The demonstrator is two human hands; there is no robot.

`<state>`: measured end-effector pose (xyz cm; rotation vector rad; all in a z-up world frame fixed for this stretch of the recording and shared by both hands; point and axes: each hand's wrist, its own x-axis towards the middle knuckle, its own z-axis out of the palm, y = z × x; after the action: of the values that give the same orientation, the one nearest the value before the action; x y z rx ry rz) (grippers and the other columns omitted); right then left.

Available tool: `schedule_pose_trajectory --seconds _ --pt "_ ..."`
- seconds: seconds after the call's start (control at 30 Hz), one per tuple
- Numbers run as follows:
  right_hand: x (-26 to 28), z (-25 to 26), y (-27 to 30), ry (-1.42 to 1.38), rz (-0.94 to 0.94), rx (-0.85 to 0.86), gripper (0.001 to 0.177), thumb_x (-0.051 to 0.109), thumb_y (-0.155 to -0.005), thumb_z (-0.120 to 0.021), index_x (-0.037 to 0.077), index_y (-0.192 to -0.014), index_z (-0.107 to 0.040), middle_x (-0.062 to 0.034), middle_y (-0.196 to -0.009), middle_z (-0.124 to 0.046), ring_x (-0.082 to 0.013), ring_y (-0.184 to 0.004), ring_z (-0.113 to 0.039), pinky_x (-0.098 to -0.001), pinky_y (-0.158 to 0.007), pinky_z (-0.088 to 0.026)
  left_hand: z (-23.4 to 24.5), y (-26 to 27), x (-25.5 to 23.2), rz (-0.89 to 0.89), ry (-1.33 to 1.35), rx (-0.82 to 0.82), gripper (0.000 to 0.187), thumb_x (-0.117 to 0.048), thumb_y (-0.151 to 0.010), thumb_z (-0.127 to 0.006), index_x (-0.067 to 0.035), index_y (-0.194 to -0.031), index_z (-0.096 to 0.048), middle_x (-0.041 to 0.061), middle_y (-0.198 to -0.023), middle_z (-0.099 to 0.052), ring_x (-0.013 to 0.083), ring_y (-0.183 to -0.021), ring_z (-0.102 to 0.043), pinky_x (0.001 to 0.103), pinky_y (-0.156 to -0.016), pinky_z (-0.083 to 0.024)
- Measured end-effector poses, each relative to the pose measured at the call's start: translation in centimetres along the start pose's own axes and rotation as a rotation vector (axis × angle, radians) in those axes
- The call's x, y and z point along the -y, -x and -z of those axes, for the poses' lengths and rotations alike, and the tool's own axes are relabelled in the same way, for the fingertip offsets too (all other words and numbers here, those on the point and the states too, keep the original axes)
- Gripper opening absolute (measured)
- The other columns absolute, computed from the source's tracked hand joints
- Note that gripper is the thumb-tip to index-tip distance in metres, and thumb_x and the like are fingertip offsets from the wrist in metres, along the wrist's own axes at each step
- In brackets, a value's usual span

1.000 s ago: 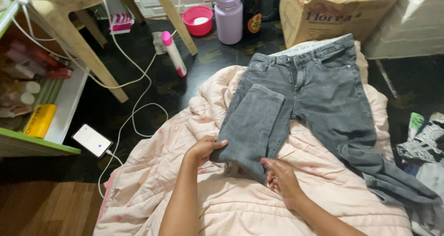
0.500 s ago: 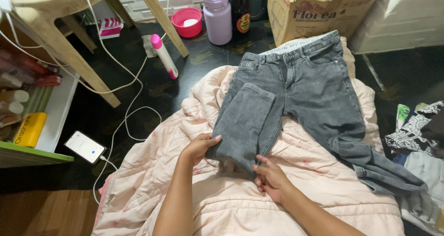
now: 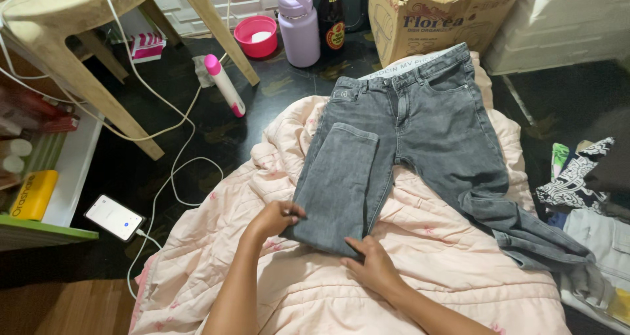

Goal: The person folds a pair of light-colored jeans on a bed, then places them on a stack of other folded clothes. The person then unfolds a pair of dark gray jeans, lays them flat, and folds them neatly on the bed.

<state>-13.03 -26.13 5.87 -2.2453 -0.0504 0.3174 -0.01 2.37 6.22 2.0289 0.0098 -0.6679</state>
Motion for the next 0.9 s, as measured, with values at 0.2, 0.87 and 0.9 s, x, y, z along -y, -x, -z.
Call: schedule_pose_trajectory --seconds 0.2,0.87,0.9 --pt "1.4 0.5 1.3 0.264 0.137 -0.093 0.073 0.023 -0.078 -0.080 0.010 -0.145 -0.055 -0.0121 -0.110 -0.055 -0.0313 -0.110 -0.050 -0.0422 -0.097 -0.043 -0.2 1.1 -0.8 -0.096 -0.215 -0.018 0.025 -0.012 -0.089 -0.072 -0.007 -0.112 -0.079 0.012 -0.095 -0.081 0.0178 -0.083 -0.074 0.031 -0.079 -0.057" --pt "1.9 3.4 -0.8 0.232 0.703 -0.255 0.029 -0.003 -0.058 -0.075 0.002 -0.086 -0.070 -0.0175 -0.119 -0.068 -0.0357 -0.127 -0.056 -0.0535 -0.113 -0.037 -1.5 8.6 -10.0 0.061 -1.005 0.007 0.041 -0.040 -0.078 -0.081 -0.028 -0.117 -0.076 0.009 -0.124 -0.061 0.0279 -0.125 -0.054 0.051 -0.103 -0.044" --pt "1.5 3.1 -1.0 0.200 0.734 -0.199 0.029 -0.004 -0.060 -0.075 0.001 -0.088 -0.069 -0.0153 -0.120 -0.071 -0.0331 -0.128 -0.060 -0.0552 -0.116 -0.035 -1.3 7.6 -10.4 0.014 -1.002 0.003 0.045 -0.045 -0.077 -0.081 -0.025 -0.117 -0.076 0.011 -0.128 -0.060 0.0290 -0.128 -0.052 0.051 -0.107 -0.042"
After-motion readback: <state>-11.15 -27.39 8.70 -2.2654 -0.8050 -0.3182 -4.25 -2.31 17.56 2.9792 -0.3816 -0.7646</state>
